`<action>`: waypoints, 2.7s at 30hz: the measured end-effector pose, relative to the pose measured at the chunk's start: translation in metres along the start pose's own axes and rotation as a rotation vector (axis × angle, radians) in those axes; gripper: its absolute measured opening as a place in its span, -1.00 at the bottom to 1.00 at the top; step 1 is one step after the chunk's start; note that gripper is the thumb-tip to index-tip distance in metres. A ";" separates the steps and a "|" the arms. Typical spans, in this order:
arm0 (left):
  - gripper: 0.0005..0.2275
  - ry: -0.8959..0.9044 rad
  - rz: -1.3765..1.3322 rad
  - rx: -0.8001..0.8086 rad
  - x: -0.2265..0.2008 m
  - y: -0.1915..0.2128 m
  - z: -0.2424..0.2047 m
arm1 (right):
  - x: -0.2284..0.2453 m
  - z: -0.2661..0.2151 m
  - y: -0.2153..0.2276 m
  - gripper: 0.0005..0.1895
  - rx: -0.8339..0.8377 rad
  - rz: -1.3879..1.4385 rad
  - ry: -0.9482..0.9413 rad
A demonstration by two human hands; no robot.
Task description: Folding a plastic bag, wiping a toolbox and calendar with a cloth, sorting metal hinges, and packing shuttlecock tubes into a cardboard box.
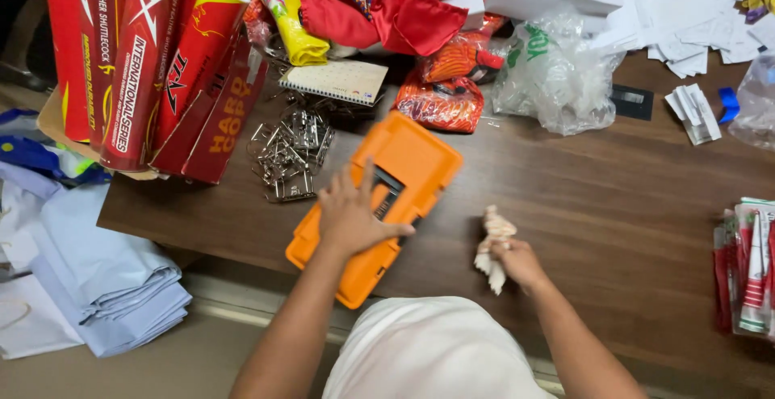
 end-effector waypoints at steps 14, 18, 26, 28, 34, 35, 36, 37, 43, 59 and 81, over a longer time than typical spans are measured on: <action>0.25 -0.836 -0.060 0.427 -0.216 -0.102 -0.026 | 0.107 -0.168 0.180 -0.48 -0.698 -0.005 0.284; 0.29 -0.872 -0.050 0.455 -0.248 -0.120 -0.030 | 0.172 -0.208 0.168 -0.12 -0.799 -0.565 0.548; 0.16 -0.558 -0.003 0.093 -0.231 -0.114 -0.039 | 0.174 -0.160 0.166 -0.46 -0.654 -0.698 0.609; 0.14 -0.513 -0.058 0.125 -0.230 -0.119 -0.044 | 0.176 -0.145 0.172 -0.51 -0.598 -0.722 0.671; 0.13 -0.458 0.035 0.084 -0.233 -0.118 -0.044 | 0.184 -0.115 0.184 -0.71 -0.574 -0.542 0.667; 0.13 -0.447 0.029 0.084 -0.234 -0.118 -0.039 | 0.187 -0.127 0.185 -0.71 -0.606 -0.536 0.723; 0.13 -0.435 0.022 0.085 -0.236 -0.117 -0.034 | 0.189 -0.139 0.186 -0.69 -0.638 -0.528 0.779; 0.13 -0.422 0.024 0.077 -0.235 -0.116 -0.034 | 0.179 -0.152 0.181 -0.69 -0.628 -0.528 0.793; 0.19 -0.407 0.006 0.105 -0.237 -0.114 -0.036 | 0.127 -0.199 0.160 -0.51 -0.454 -0.666 0.994; -0.11 -0.841 -0.104 0.062 -0.222 -0.103 -0.050 | 0.228 -0.093 0.143 -0.83 -0.587 -0.567 0.723; -0.29 -1.192 -0.269 0.417 -0.224 -0.089 -0.019 | 0.108 -0.179 0.169 -0.69 -0.846 -0.270 0.260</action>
Point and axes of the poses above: each hand's wrist, its own z-axis towards the middle knuckle, its own y-axis out of the back of the hand, x = y × z, the point moved 10 cm from there along z, towards the middle knuckle, and after that the axes turned 12 degrees about -z, right-handed, at the moved point
